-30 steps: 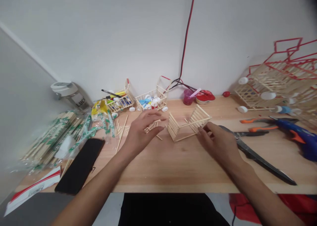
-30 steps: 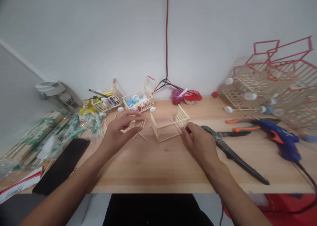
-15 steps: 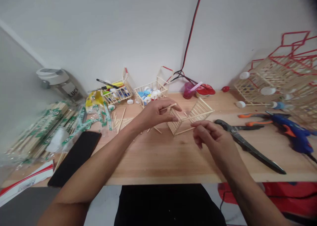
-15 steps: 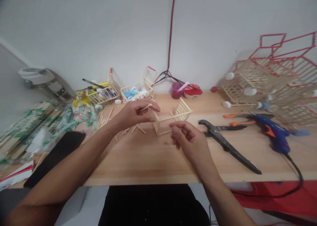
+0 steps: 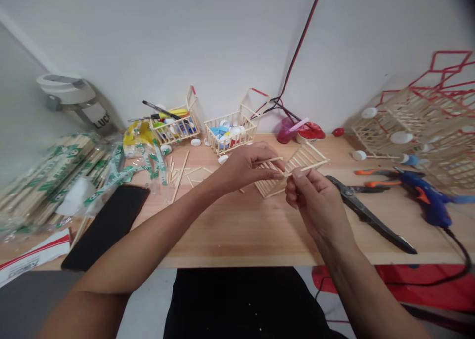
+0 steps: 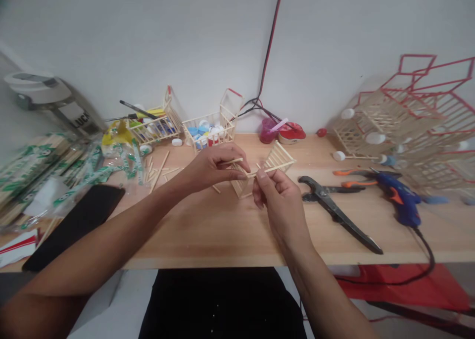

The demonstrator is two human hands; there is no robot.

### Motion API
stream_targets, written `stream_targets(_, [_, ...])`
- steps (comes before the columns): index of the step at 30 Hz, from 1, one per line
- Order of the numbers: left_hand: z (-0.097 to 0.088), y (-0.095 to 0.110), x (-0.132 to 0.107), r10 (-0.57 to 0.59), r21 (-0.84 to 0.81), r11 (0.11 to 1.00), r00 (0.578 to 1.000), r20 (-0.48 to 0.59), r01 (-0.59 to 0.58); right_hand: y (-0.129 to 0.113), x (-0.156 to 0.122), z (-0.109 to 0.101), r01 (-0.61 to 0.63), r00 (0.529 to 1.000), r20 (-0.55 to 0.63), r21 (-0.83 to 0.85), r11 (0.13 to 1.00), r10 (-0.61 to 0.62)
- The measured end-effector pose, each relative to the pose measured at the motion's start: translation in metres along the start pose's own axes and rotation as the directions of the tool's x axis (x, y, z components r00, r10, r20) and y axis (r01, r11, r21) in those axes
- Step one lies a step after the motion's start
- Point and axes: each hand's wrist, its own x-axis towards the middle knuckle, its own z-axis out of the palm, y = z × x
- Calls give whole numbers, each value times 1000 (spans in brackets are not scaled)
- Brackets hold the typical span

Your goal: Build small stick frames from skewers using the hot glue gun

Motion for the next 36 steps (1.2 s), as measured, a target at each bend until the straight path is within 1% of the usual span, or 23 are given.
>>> stream_targets(3, [1,2,1,-12,-11,1000,1000,10,12,-1,0,0,-5,1000,-4,1,1000,5])
stream_targets(8, [0,5,2,-18,21,1000,999,28,17,-3,-1,0,-25,1000,-14,26,999,25])
stream_targets(17, [-4,14,6,-98,85,992,992,76,92,-4,0,4,-33,999,-9,63,997,33])
stream_targets(19, [-5,15,6,-111,81,991,990,83,104,-4,-1,2,-37,999,18,55,998,36])
stream_targets(21, [-5,17,6,-118,72,991,989,84,112,-2,-3,-4,-37,998,56,3,999,37])
stream_targets(22, [-5,17,6,-121,72,991,989,81,116,-2,-4,-9,-24,998,55,-38,999,27])
stream_targets(23, [-4,17,6,-127,76,990,989,79,121,-1,-5,-16,0,1000,31,-83,997,2])
stream_targets(25, [-4,17,6,-148,93,986,986,75,140,0,-5,-31,76,992,-90,-176,981,-93])
stream_targets(27, [-4,17,6,-168,104,982,983,77,160,0,0,-45,147,950,-235,-254,956,-208])
stream_targets(28, [-4,17,6,-174,103,981,982,78,166,-1,3,-51,172,925,-282,-287,942,-255])
stream_targets(29, [-4,17,7,-176,99,981,981,78,168,-1,7,-55,190,908,-304,-318,929,-289])
stream_targets(30, [-4,17,7,-174,95,981,982,78,167,-2,12,-57,204,900,-302,-345,916,-314])
stream_targets(32, [-4,17,8,-173,95,982,981,83,165,-4,20,-58,217,909,-252,-395,893,-333])
stream_targets(34, [-4,18,8,-174,98,981,981,86,166,-7,26,-56,209,924,-207,-428,879,-320])
stream_targets(36, [-4,17,8,-176,97,981,980,88,168,-9,28,-53,173,938,-198,-445,879,-284])
